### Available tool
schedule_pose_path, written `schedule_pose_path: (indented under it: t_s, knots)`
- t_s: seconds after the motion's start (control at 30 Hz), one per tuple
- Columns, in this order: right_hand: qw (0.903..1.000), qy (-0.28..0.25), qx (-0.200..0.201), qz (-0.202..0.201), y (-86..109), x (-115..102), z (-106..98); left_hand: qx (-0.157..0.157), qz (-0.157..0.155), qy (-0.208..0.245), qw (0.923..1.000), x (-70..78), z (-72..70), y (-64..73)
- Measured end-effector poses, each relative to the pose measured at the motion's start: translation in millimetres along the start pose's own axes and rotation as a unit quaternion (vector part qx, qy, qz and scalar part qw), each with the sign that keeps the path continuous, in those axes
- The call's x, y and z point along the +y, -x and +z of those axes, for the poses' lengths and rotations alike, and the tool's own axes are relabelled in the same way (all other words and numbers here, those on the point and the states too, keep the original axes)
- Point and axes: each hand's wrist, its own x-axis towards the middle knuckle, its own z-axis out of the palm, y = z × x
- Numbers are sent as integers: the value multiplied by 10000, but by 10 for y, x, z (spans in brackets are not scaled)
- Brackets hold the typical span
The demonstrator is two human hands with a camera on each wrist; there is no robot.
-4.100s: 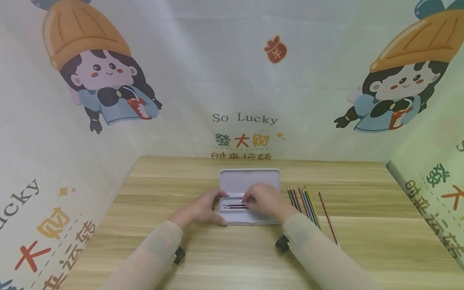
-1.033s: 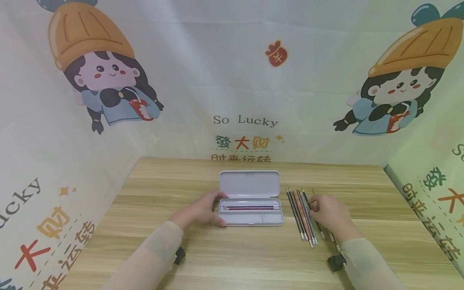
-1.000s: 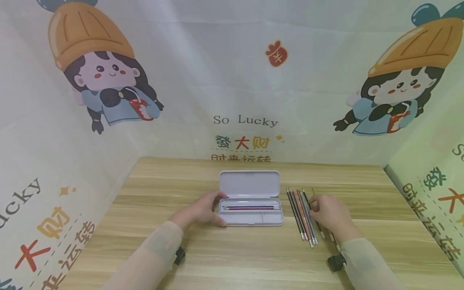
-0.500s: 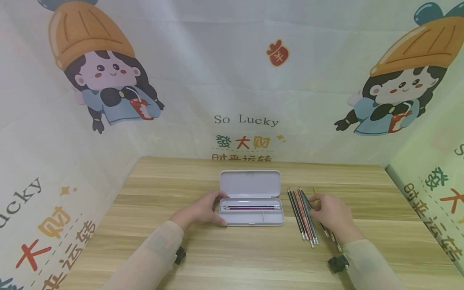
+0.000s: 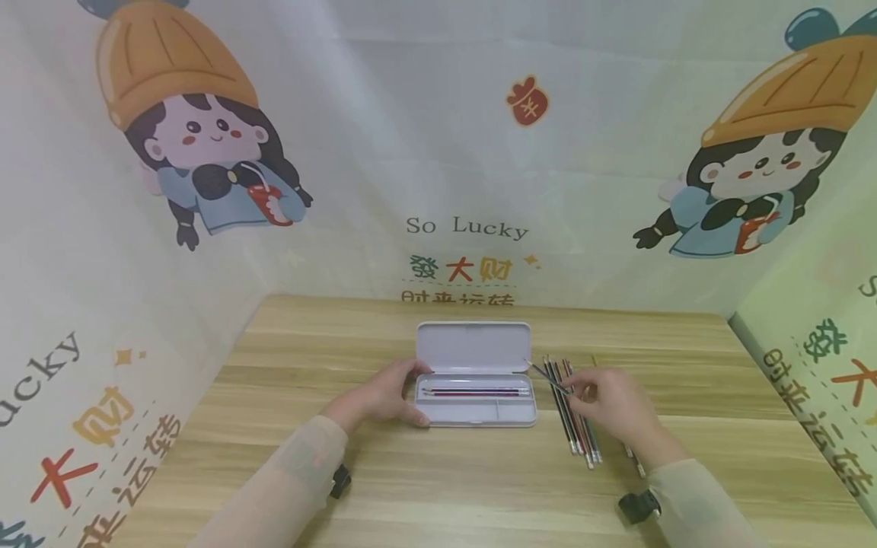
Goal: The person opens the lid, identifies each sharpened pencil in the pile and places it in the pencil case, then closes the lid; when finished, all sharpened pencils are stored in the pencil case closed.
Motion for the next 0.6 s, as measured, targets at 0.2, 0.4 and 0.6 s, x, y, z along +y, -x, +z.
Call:
schedule_pose_path:
  t_s: [0.2, 0.4, 0.6]
  knots:
    - [9995, -66, -174, -251, -52, -105, 91, -31, 19, -46, 10000, -11, 6, -6]
    - [9981, -298, -358, -409, -149, -212, 170, -28, 51, -58, 10000, -19, 11, -18]
    - [9969, -264, -347, -655, -270, -320, 268, -14, 51, -93, 9999, -20, 5, -5]
